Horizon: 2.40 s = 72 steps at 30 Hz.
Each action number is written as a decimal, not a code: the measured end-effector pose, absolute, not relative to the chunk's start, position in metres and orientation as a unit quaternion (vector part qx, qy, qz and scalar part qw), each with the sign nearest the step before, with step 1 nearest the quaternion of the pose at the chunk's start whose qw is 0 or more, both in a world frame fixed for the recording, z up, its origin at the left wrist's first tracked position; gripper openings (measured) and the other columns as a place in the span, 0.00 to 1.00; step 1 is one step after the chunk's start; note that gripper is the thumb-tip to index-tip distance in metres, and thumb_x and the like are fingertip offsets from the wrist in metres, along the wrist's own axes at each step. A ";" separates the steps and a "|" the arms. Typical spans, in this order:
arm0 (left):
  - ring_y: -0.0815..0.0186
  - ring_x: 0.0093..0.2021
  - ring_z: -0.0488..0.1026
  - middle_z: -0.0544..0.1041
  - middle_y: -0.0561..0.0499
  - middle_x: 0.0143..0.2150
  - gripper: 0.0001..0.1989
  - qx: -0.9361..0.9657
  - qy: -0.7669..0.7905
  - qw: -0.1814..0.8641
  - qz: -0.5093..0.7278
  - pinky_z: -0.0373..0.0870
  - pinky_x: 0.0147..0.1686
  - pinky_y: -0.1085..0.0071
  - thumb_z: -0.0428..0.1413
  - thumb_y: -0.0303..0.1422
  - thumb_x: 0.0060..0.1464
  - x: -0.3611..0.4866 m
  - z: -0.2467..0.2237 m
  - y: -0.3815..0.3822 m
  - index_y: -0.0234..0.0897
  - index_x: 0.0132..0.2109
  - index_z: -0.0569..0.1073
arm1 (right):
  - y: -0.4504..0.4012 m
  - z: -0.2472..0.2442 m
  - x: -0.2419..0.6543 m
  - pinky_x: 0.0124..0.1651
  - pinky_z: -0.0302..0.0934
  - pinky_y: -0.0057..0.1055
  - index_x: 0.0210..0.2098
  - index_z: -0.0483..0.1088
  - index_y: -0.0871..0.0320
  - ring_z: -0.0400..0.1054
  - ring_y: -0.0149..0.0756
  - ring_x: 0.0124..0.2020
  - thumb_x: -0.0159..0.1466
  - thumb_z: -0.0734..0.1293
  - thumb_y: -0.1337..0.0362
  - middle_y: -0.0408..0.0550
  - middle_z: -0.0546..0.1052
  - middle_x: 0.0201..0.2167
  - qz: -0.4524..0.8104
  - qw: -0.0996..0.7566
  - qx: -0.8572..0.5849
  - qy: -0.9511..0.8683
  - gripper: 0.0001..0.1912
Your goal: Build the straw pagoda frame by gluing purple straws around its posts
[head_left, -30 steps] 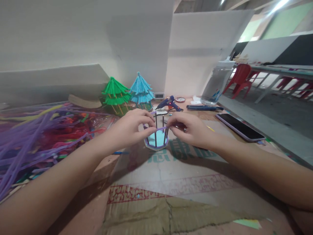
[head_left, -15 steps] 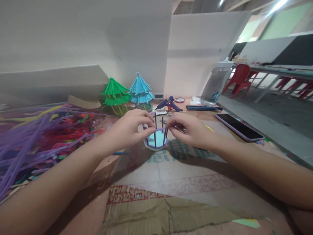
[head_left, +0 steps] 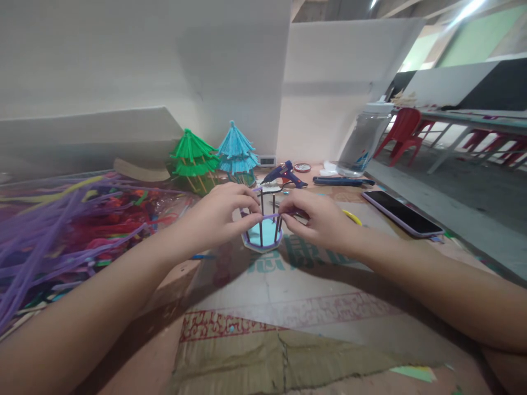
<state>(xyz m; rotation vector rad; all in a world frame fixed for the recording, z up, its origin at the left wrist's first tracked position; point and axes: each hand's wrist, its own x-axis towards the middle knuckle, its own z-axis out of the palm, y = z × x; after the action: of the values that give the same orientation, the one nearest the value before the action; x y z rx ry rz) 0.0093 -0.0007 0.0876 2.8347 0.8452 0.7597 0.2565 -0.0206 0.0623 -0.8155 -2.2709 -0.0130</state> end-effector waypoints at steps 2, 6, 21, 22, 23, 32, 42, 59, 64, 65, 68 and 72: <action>0.59 0.50 0.73 0.79 0.48 0.45 0.11 0.927 0.277 0.043 0.248 0.66 0.51 0.61 0.55 0.39 0.65 0.010 0.088 -0.001 0.40 0.39 0.79 | -0.021 0.062 0.256 0.32 0.57 0.27 0.37 0.71 0.59 0.66 0.30 0.29 0.65 0.64 0.68 0.44 0.75 0.30 -0.013 0.355 -0.316 -0.880 0.03; 0.58 0.50 0.73 0.79 0.47 0.46 0.12 0.928 0.283 0.047 0.239 0.65 0.52 0.60 0.54 0.39 0.66 0.010 0.089 -0.002 0.39 0.39 0.79 | -0.021 0.062 0.256 0.33 0.57 0.27 0.37 0.71 0.58 0.67 0.31 0.30 0.65 0.64 0.68 0.45 0.76 0.32 0.000 0.354 -0.330 -0.875 0.04; 0.59 0.49 0.73 0.79 0.48 0.45 0.12 0.927 0.279 0.050 0.245 0.65 0.51 0.61 0.54 0.39 0.65 0.011 0.089 -0.002 0.39 0.39 0.79 | -0.020 0.061 0.256 0.32 0.57 0.27 0.38 0.71 0.59 0.66 0.30 0.30 0.65 0.63 0.68 0.45 0.75 0.32 0.025 0.351 -0.332 -0.875 0.05; 0.59 0.49 0.73 0.79 0.48 0.45 0.12 0.927 0.280 0.049 0.245 0.65 0.51 0.61 0.54 0.39 0.65 0.011 0.089 -0.002 0.39 0.39 0.79 | -0.020 0.061 0.257 0.32 0.57 0.27 0.38 0.71 0.59 0.66 0.30 0.30 0.65 0.64 0.68 0.45 0.75 0.32 0.022 0.352 -0.333 -0.875 0.05; 0.59 0.49 0.73 0.79 0.48 0.45 0.12 0.927 0.280 0.048 0.244 0.65 0.51 0.61 0.54 0.39 0.65 0.011 0.089 -0.001 0.39 0.39 0.79 | -0.020 0.061 0.257 0.32 0.57 0.27 0.38 0.71 0.59 0.66 0.30 0.30 0.65 0.64 0.68 0.45 0.75 0.32 0.019 0.353 -0.333 -0.874 0.05; 0.59 0.49 0.73 0.79 0.48 0.45 0.12 0.927 0.281 0.044 0.243 0.65 0.51 0.60 0.55 0.39 0.65 0.010 0.088 -0.001 0.39 0.39 0.79 | -0.020 0.063 0.256 0.32 0.57 0.27 0.37 0.70 0.59 0.65 0.29 0.29 0.65 0.63 0.69 0.44 0.74 0.31 0.004 0.350 -0.318 -0.881 0.04; 0.59 0.49 0.73 0.79 0.48 0.45 0.12 0.928 0.280 0.044 0.242 0.65 0.51 0.60 0.55 0.39 0.65 0.011 0.087 0.000 0.39 0.39 0.79 | -0.021 0.063 0.255 0.31 0.54 0.28 0.36 0.69 0.58 0.62 0.31 0.28 0.66 0.62 0.68 0.45 0.73 0.29 -0.060 0.334 -0.311 -0.888 0.05; 0.58 0.52 0.73 0.79 0.47 0.48 0.10 0.922 0.281 0.025 0.267 0.66 0.55 0.59 0.55 0.37 0.65 0.011 0.091 -0.007 0.40 0.42 0.79 | -0.025 0.066 0.255 0.32 0.55 0.29 0.35 0.69 0.57 0.64 0.32 0.29 0.66 0.62 0.66 0.44 0.74 0.29 -0.082 0.328 -0.336 -0.879 0.05; 0.56 0.57 0.71 0.77 0.44 0.53 0.12 0.909 0.259 -0.022 0.325 0.65 0.58 0.56 0.54 0.35 0.65 0.020 0.097 -0.030 0.41 0.52 0.79 | -0.033 0.074 0.256 0.32 0.56 0.28 0.36 0.68 0.57 0.65 0.31 0.28 0.66 0.61 0.68 0.44 0.74 0.29 -0.121 0.361 -0.308 -0.872 0.04; 0.56 0.58 0.70 0.76 0.44 0.54 0.13 0.908 0.260 -0.023 0.329 0.65 0.59 0.55 0.54 0.34 0.66 0.022 0.097 -0.035 0.42 0.54 0.78 | -0.034 0.076 0.256 0.32 0.56 0.28 0.36 0.68 0.57 0.65 0.31 0.28 0.66 0.61 0.68 0.44 0.74 0.29 -0.130 0.366 -0.299 -0.871 0.04; 0.57 0.59 0.69 0.75 0.45 0.56 0.15 0.895 0.276 -0.016 0.351 0.65 0.60 0.55 0.54 0.33 0.66 0.030 0.094 -0.046 0.44 0.57 0.76 | -0.039 0.082 0.255 0.31 0.55 0.29 0.35 0.67 0.57 0.65 0.31 0.27 0.65 0.61 0.69 0.44 0.75 0.28 -0.166 0.376 -0.282 -0.867 0.04; 0.57 0.59 0.70 0.75 0.44 0.56 0.14 0.882 0.284 0.003 0.377 0.67 0.59 0.56 0.53 0.32 0.66 0.036 0.089 -0.053 0.41 0.56 0.76 | -0.043 0.089 0.255 0.31 0.55 0.30 0.34 0.68 0.56 0.66 0.32 0.27 0.65 0.61 0.69 0.44 0.76 0.28 -0.211 0.381 -0.287 -0.853 0.05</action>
<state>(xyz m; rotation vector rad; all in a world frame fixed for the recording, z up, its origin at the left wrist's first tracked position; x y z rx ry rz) 0.0358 -0.0534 0.0888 2.7648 0.8911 1.1815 0.2547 -0.0432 0.0894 -0.7332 -2.1782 -0.5387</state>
